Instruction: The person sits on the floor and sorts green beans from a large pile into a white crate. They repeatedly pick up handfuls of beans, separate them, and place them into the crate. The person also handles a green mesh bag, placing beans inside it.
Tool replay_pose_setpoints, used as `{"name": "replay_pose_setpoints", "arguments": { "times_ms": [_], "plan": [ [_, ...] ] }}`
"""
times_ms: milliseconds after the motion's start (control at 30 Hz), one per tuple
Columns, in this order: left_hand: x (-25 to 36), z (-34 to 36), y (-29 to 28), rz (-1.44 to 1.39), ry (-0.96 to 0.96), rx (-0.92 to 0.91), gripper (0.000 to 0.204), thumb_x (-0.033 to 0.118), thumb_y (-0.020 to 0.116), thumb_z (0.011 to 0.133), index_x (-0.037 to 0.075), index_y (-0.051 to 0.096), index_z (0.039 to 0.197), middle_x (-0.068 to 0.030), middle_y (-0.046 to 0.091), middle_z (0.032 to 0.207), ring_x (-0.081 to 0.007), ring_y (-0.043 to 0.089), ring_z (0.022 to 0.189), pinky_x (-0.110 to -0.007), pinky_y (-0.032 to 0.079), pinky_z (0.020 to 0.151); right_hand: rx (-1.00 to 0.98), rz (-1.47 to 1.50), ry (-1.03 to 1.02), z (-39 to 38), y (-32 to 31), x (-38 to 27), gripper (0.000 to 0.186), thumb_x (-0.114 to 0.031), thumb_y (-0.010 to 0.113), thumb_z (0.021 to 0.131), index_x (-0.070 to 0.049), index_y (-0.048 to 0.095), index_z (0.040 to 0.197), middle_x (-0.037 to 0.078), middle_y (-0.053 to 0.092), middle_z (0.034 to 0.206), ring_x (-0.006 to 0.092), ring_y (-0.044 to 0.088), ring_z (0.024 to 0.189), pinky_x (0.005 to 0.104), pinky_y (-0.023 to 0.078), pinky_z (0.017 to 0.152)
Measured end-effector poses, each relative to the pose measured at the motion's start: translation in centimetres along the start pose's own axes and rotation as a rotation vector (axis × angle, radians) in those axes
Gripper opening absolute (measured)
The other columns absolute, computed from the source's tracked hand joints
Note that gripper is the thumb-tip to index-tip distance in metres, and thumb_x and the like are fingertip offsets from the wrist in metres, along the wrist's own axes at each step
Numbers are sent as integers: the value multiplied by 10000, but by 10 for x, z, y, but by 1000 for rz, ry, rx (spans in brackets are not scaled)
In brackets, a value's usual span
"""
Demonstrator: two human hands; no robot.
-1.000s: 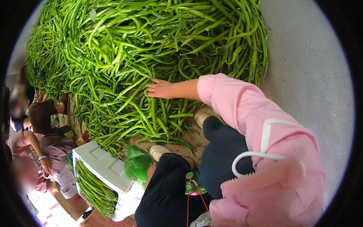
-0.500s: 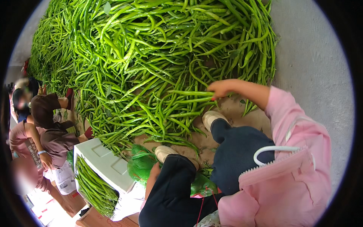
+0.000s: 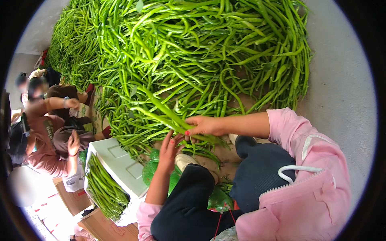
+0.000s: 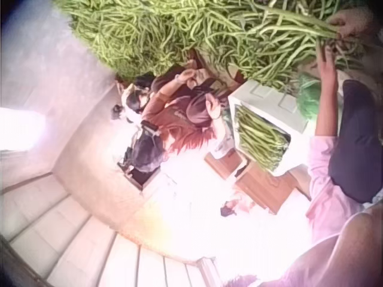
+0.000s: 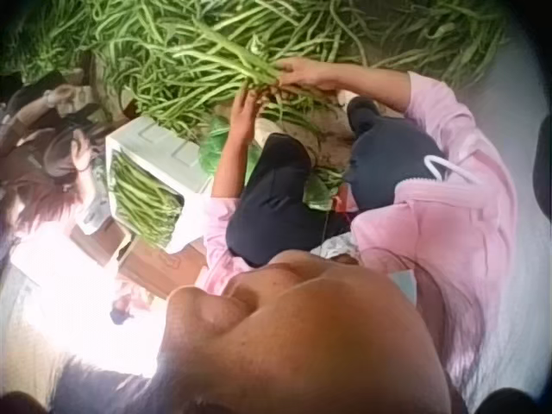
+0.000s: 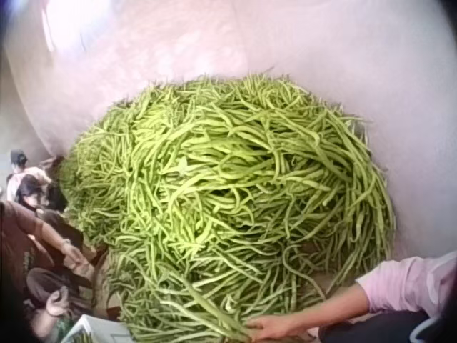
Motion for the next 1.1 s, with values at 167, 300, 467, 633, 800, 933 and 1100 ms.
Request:
{"name": "replay_pose_setpoints", "arguments": {
  "times_ms": [167,300,467,633,800,933,1100],
  "plan": [
    [-3,15,19,-315,83,-7,531,339,375,920,43,211,1329,-202,433,1230,-290,454,1105,-401,364,941,-55,2,117,6,30,35,284,-216,499,887,-67,448,1124,45,558,920,113,579,748,250,487,641],
    [-12,13,21,-456,63,23,584,413,371,905,58,184,1329,-254,427,1215,-345,448,1112,-461,341,961,-71,-171,176,-2,22,61,251,-249,461,903,-37,458,1037,78,579,848,143,591,679,269,495,603],
    [-45,2,15,-492,-86,13,581,457,485,846,97,294,1259,-153,445,1215,-299,444,1118,-431,346,963,-63,-905,-598,35,12,39,414,-366,381,914,-38,562,738,95,604,724,173,590,546,325,499,525],
    [-24,-4,-12,-638,93,261,370,315,453,900,119,364,1201,2,430,729,-149,444,704,-339,434,763,321,-1241,-381,101,-68,-74,257,-294,572,790,-48,616,851,111,611,701,255,606,663,372,475,612],
    [-31,-2,-30,-685,90,234,463,68,508,848,110,347,1279,-14,439,829,-113,420,715,-223,401,645,445,-1442,117,185,-113,-72,557,-171,676,670,-30,460,1164,156,540,1087,323,489,1036,421,389,888],
    [-13,-7,-7,-853,4,368,453,174,494,871,223,347,1297,-12,458,814,-134,454,772,-347,399,790,211,-1881,215,207,-131,-18,419,-200,688,627,-93,567,1014,93,581,974,260,420,1095,463,326,888],
    [-25,-4,-26,-858,50,209,329,216,487,886,179,427,1207,11,415,749,-98,404,639,-273,389,685,411,-1717,-140,191,-112,-22,318,-231,683,676,-86,559,930,80,587,841,267,546,845,445,415,731]
  ]
}}
Point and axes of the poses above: each hand's wrist, its own z-axis towards the middle knuckle, its own y-axis out of the palm, x = y × z, the point moved 6 cm from there along z, towards the middle knuckle
